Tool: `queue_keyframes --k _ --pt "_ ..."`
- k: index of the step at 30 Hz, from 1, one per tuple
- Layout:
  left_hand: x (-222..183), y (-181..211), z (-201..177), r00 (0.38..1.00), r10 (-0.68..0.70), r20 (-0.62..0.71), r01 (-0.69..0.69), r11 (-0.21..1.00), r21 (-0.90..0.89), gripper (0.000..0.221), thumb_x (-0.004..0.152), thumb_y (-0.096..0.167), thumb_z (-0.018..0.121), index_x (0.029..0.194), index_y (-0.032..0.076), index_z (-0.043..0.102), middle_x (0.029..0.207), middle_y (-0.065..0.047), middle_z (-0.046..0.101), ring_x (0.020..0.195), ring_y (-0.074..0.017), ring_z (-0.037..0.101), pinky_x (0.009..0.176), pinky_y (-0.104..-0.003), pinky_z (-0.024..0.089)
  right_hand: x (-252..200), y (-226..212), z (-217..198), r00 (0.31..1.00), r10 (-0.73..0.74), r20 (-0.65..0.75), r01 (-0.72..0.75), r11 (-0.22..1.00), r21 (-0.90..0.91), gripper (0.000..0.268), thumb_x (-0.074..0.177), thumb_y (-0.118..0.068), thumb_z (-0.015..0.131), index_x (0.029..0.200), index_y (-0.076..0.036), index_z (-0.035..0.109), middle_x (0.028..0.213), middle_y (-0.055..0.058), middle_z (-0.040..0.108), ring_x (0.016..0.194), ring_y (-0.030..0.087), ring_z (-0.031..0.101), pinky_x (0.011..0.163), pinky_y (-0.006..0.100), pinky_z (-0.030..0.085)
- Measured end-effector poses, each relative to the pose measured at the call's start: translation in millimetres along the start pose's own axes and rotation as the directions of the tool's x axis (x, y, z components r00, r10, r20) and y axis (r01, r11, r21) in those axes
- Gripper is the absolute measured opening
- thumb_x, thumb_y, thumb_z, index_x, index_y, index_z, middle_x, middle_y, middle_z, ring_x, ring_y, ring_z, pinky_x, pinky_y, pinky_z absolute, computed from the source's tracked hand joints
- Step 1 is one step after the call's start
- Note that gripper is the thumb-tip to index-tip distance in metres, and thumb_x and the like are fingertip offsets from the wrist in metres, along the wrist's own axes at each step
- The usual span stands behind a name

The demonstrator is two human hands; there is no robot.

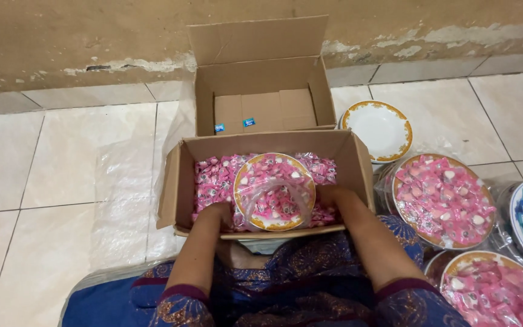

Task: Wrapping a decorative plate in a plastic bag and placing it into a cardboard box filled with candies

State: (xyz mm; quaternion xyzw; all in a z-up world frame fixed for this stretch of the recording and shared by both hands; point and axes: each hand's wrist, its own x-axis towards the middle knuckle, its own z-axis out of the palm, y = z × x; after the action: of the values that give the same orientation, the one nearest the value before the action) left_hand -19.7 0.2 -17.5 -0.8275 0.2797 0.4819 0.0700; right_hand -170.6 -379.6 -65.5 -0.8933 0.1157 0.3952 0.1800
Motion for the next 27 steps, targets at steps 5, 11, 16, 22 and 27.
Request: queue_keyframes --k 5,11,16,22,27 --pt "19.1 -13.3 4.1 0.990 -0.082 -0.115 0.078 0.996 -0.040 0.063 0.085 0.029 0.073 0.141 0.004 0.059 0.144 -0.018 0.061 0.138 -0.0327 0.055 0.113 -0.048 0.048 -4.9 2.4 -8.5 1.000 -0.020 -0.005 0.019 0.991 -0.132 0.054 0.076 -0.034 0.079 0.125 -0.014 0.072 0.123 0.015 0.073 0.122 0.035 0.067 0.105 0.044 0.053" --pt "17.4 -22.6 -2.5 0.909 -0.221 -0.354 0.111 0.946 -0.306 0.037 0.090 0.013 0.054 0.119 0.001 0.074 0.124 -0.023 0.072 0.125 -0.0357 0.065 0.102 -0.047 0.056 39.4 47.4 17.8 0.957 0.011 -0.290 -0.028 0.998 -0.056 0.042 0.067 -0.037 0.082 0.107 -0.023 0.076 0.111 0.005 0.076 0.115 0.026 0.069 0.101 0.038 0.054" --pt "1.0 -30.4 -4.4 0.800 -0.342 -0.493 -0.054 0.777 -0.627 0.026 0.085 0.015 0.069 0.107 0.020 0.081 0.109 -0.016 0.077 0.114 -0.0364 0.070 0.093 -0.046 0.059 8.2 27.9 -4.0 0.827 0.172 -0.535 0.025 0.939 0.342 0.055 0.076 -0.045 0.080 0.119 -0.020 0.056 0.108 0.017 0.075 0.111 0.036 0.070 0.095 0.046 0.056" --pt "-11.0 -23.7 -10.1 0.730 -0.325 -0.601 -0.318 0.617 -0.720 0.026 0.088 0.012 0.064 0.108 0.018 0.078 0.078 -0.015 0.075 0.061 -0.0273 0.073 0.057 -0.038 0.060 -80.7 -42.5 -26.1 0.989 0.151 0.001 -0.151 0.988 0.024 0.038 0.078 -0.023 0.078 0.113 -0.009 0.079 0.118 0.020 0.075 0.124 0.034 0.067 0.107 0.043 0.052" --pt "5.3 -16.5 -7.8 0.779 -0.152 -0.608 -0.596 0.122 -0.794 0.034 0.086 -0.003 0.063 0.119 0.002 0.064 0.061 -0.014 0.060 0.040 -0.0178 0.061 0.030 -0.023 0.044 -33.7 -14.8 -8.7 0.995 0.100 0.023 -0.100 0.995 -0.021 0.047 0.062 -0.023 0.087 0.108 -0.014 0.082 0.110 0.014 0.078 0.113 0.034 0.072 0.098 0.040 0.056"
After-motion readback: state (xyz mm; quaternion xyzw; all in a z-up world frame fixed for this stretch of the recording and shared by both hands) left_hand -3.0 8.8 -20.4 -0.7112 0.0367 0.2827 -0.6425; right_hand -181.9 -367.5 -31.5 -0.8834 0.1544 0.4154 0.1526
